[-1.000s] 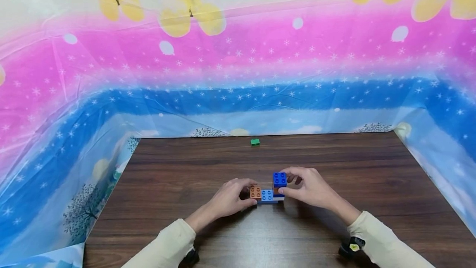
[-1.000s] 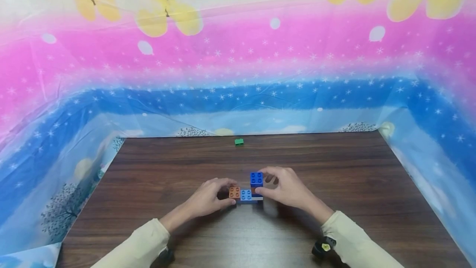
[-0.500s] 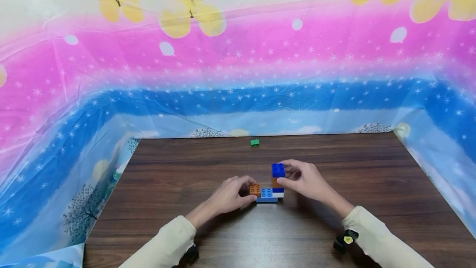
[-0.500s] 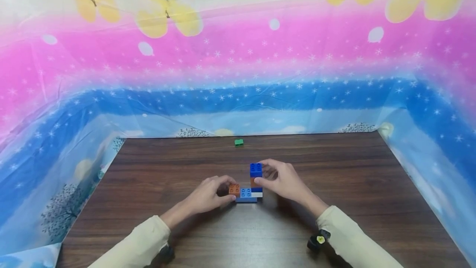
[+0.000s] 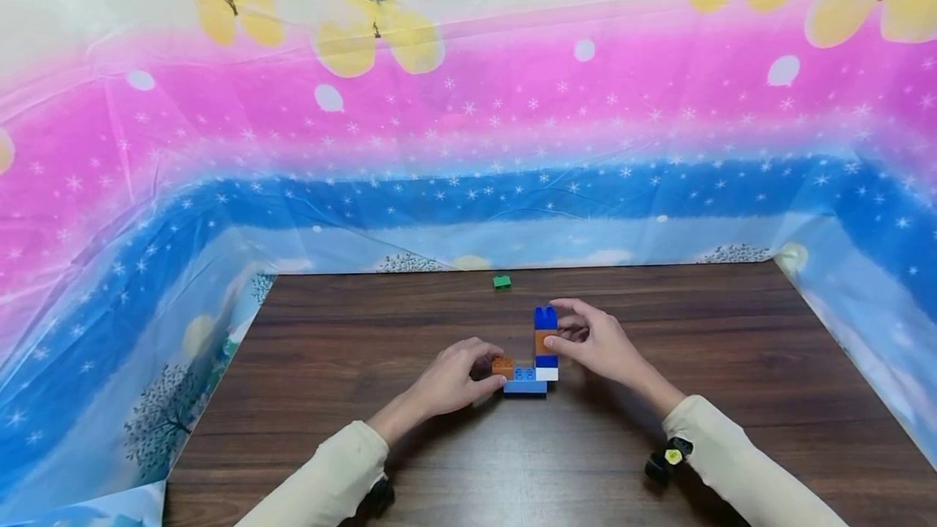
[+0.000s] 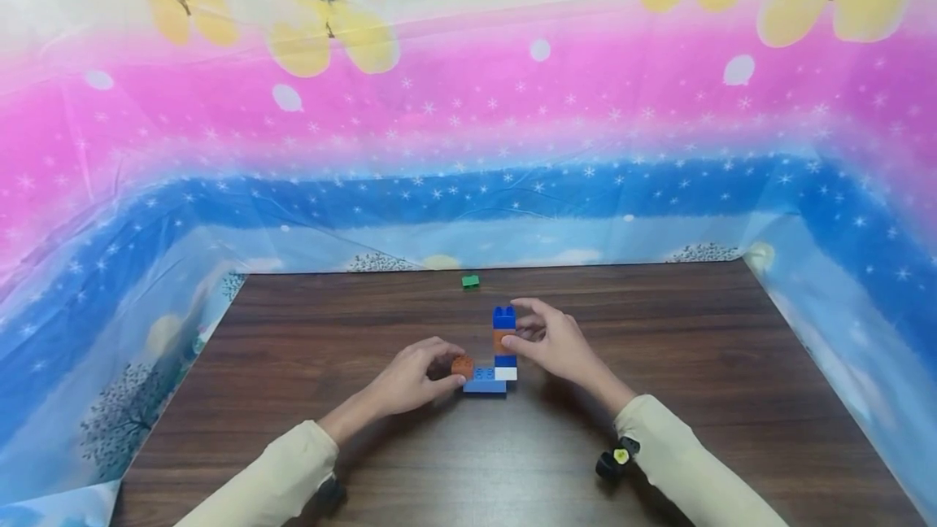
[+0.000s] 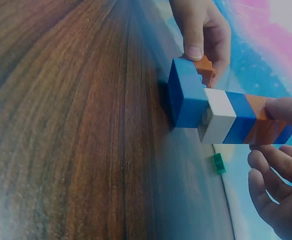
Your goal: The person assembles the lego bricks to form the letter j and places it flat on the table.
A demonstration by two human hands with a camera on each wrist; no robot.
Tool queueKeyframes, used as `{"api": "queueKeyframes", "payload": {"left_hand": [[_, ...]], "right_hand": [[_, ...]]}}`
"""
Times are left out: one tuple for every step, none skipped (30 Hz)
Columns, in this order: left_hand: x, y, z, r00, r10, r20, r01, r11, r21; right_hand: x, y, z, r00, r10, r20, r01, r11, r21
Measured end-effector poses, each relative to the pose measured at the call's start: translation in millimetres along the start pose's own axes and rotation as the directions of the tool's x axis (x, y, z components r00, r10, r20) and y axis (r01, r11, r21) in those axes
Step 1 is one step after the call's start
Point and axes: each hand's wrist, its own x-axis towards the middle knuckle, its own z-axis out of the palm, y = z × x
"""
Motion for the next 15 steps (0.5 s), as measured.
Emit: {"api": "queueKeyframes", "payload": {"left_hand": [[0.2,-0.6,0.3,1.0,0.0,-0.002,0.0,1.0,-0.004],[0.4,-1.2,0.7,1.0,0.0,-0.005,0.0,1.0,-0.007],[0.7,-1.9,1.0,1.0,0.0,-0.007,-0.001,1.0,-0.011],[0.8,-2.4,1.3,1.0,0.0,-0.01,0.0,1.0,-0.013],[1.1,-2.9,1.5,1.0,0.001,-0.015,-0.001,1.0,-0.015],[1.3,-3.4,1.7,1.0,0.001,-0.019,-0.001,1.0,-0.016],[1.7,-4.0,2.0,1.0,0.003,-0.024,-0.004,1.0,-0.015],[2.0,-4.2,2.1,1.0,0.004,-0.029,-0.005,1.0,-0.016],[2.3,-4.4,2.2,0.999,0.003,-0.033,-0.004,1.0,-0.015],[2.7,-4.4,2.1,0.999,0.003,-0.038,-0.004,1.0,-0.017],[3.0,-4.8,2.2,0.999,0.004,-0.043,-0.005,1.0,-0.018],[3.2,-4.6,2.1,0.999,0.001,-0.045,-0.002,1.0,-0.02],[3.4,-4.5,2.1,0.999,-0.001,-0.047,0.0,1.0,-0.023],[3.5,-4.0,1.9,0.999,-0.007,-0.047,0.005,1.0,-0.028],[3.6,-4.0,1.8,0.999,-0.011,-0.047,0.01,0.999,-0.032]], "right_hand": [[0.6,1,0,1.0,0.001,0.003,-0.001,1.0,-0.002],[1.3,3,1,1.0,0.006,0.005,-0.006,1.0,0.0],[2.0,4,1,1.0,0.012,0.008,-0.012,1.0,0.001],[2.8,5,2,1.0,0.017,0.01,-0.017,1.0,0.002],[3.2,6,2,1.0,0.023,0.013,-0.023,1.0,0.002],[3.7,7,2,0.999,0.031,0.016,-0.031,1.0,0.003],[4.1,8,3,0.999,0.037,0.018,-0.037,0.999,0.002],[4.8,9,3,0.999,0.043,0.019,-0.043,0.999,0.004],[5.3,10,3,0.999,0.048,0.019,-0.048,0.999,0.004],[5.7,11,3,0.998,0.052,0.021,-0.052,0.999,0.001],[6.3,12,4,0.998,0.056,0.021,-0.056,0.998,0.001],[7.2,13,4,0.998,0.062,0.021,-0.062,0.998,0.003],[8.1,14,5,0.998,0.066,0.021,-0.066,0.998,0.002],[9.2,15,5,0.997,0.073,0.021,-0.073,0.997,0.004],[10.0,16,6,0.997,0.079,0.023,-0.079,0.997,0.005]]}}
